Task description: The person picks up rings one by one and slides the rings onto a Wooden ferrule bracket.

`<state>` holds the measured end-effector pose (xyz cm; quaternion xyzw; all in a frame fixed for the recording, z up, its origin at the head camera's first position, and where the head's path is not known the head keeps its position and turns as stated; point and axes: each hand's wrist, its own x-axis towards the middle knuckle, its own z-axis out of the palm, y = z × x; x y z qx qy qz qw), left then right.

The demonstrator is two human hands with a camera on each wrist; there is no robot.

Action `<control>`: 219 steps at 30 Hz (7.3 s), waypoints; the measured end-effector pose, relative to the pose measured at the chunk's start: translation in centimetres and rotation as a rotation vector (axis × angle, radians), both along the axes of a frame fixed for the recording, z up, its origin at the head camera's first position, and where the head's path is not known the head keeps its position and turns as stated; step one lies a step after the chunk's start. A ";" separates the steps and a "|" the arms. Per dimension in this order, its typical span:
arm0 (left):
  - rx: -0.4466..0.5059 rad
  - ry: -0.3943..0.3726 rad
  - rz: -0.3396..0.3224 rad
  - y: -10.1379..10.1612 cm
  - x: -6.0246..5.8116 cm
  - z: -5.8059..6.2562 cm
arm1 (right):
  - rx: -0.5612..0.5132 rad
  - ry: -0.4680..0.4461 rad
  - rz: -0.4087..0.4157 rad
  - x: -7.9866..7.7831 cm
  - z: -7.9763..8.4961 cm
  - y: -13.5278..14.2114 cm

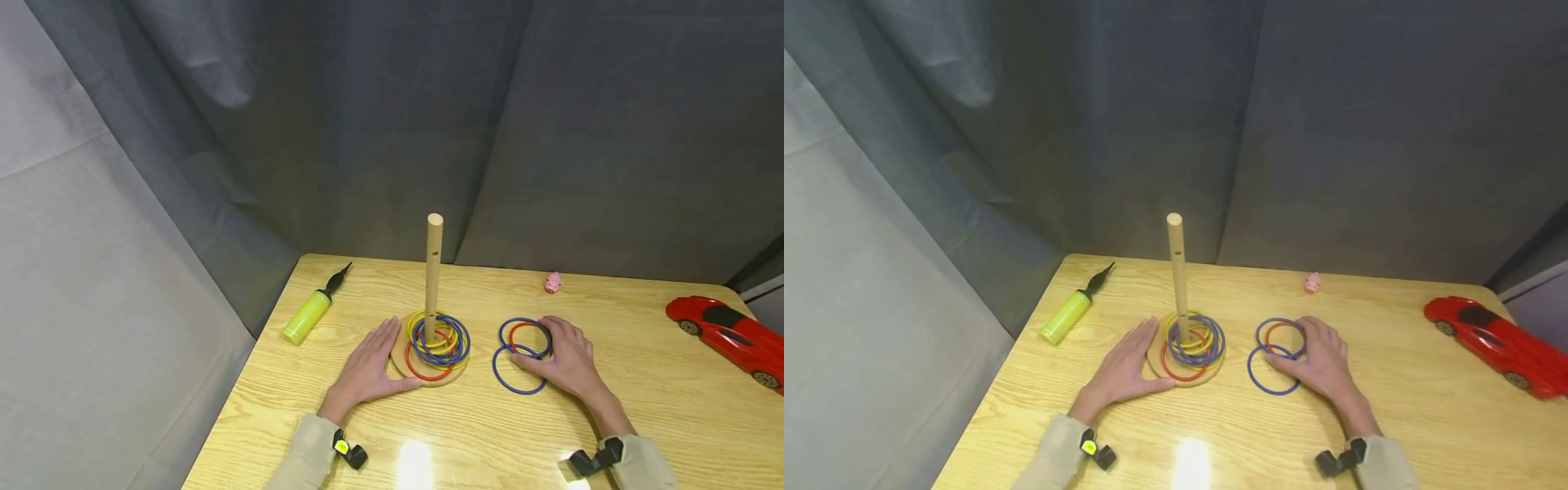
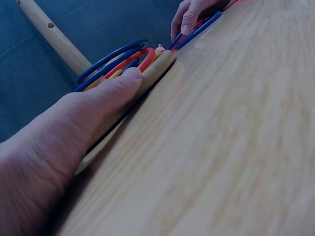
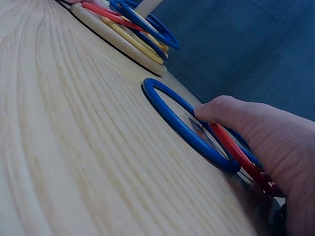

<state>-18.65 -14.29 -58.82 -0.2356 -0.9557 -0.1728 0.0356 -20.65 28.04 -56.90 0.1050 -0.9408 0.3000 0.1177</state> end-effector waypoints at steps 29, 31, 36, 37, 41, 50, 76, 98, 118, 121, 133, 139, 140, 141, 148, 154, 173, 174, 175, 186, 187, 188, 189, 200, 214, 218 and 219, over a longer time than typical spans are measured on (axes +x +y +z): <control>-0.006 0.001 0.005 0.1 0.1 0.1 | -0.165 -0.038 0.148 0.0 9.5 -3.1; -0.005 0.000 0.006 0.1 0.1 0.1 | -0.188 -0.061 0.175 0.0 10.5 -3.1; -0.002 0.009 0.003 0.1 0.1 0.1 | -0.190 -0.073 0.211 0.0 13.1 -3.2; -0.002 0.010 0.002 0.1 0.1 0.1 | -0.180 -0.067 0.214 -0.1 13.6 -3.3; -0.003 0.005 0.003 0.1 0.1 0.2 | -0.166 -0.037 0.219 -0.3 15.4 -3.3; -0.009 0.014 0.004 0.1 0.1 0.2 | -0.201 0.058 0.216 -0.3 19.0 -3.8; 0.000 0.015 0.001 0.0 -0.1 0.3 | -0.271 0.278 0.352 -1.3 28.2 -9.4; 0.008 0.008 0.015 -0.1 0.4 0.1 | -0.120 0.132 0.395 -2.9 25.8 -12.9; 0.015 0.009 0.014 -0.2 0.7 0.2 | -0.056 -0.007 0.391 -3.2 19.4 -13.6; 0.009 0.004 0.017 -0.2 0.8 0.3 | -0.047 -0.012 0.398 -3.2 18.1 -13.7; 0.004 0.003 0.021 -0.1 0.9 0.4 | -0.015 -0.049 0.385 -2.9 12.8 -14.2; 0.005 0.004 0.019 -0.2 0.9 0.5 | 0.002 -0.050 0.369 -2.8 10.8 -14.3; 0.007 0.003 0.020 -0.2 1.0 0.5 | 0.004 -0.048 0.366 -2.8 10.5 -14.4; 0.008 0.002 0.020 -0.3 1.0 0.5 | 0.005 -0.047 0.362 -2.8 10.1 -14.4; 0.002 -0.012 0.036 -0.4 1.1 0.4 | -0.020 -0.065 0.345 -2.6 8.3 -14.6; -0.006 -0.010 0.049 -0.2 1.1 0.4 | -0.070 -0.095 0.337 -1.6 7.6 -13.6; -0.028 0.041 0.082 0.4 1.7 0.7 | -0.143 -0.016 0.050 2.4 3.6 -1.3; -0.032 0.043 0.086 0.4 1.9 0.6 | -0.122 -0.017 0.040 2.4 3.4 -0.7; -0.035 0.044 0.091 0.4 2.0 0.5 | -0.104 -0.018 0.033 2.4 3.2 -0.2; -0.016 0.041 0.113 0.4 2.3 0.0 | -0.020 -0.121 -0.011 1.6 1.9 1.6; -0.017 0.042 0.111 0.4 2.3 0.0 | -0.009 -0.123 -0.006 1.6 1.9 1.6; -0.018 0.041 0.111 0.5 2.3 0.0 | 0.000 -0.121 -0.002 1.6 1.9 1.5; -0.019 0.041 0.109 0.5 2.2 0.0 | 0.007 -0.117 0.002 1.5 1.9 1.5; -0.032 0.046 0.103 0.3 2.5 0.2 | -0.003 -0.115 0.022 1.8 1.0 1.6; -0.033 0.049 0.105 0.3 2.5 0.0 | 0.043 -0.029 0.011 1.6 -0.1 1.4; -0.039 0.038 0.111 0.3 2.5 0.0 | 0.048 -0.017 0.005 1.6 -0.3 1.3; -0.038 0.036 0.111 0.3 2.5 0.0 | 0.049 -0.014 0.004 1.5 -0.3 1.3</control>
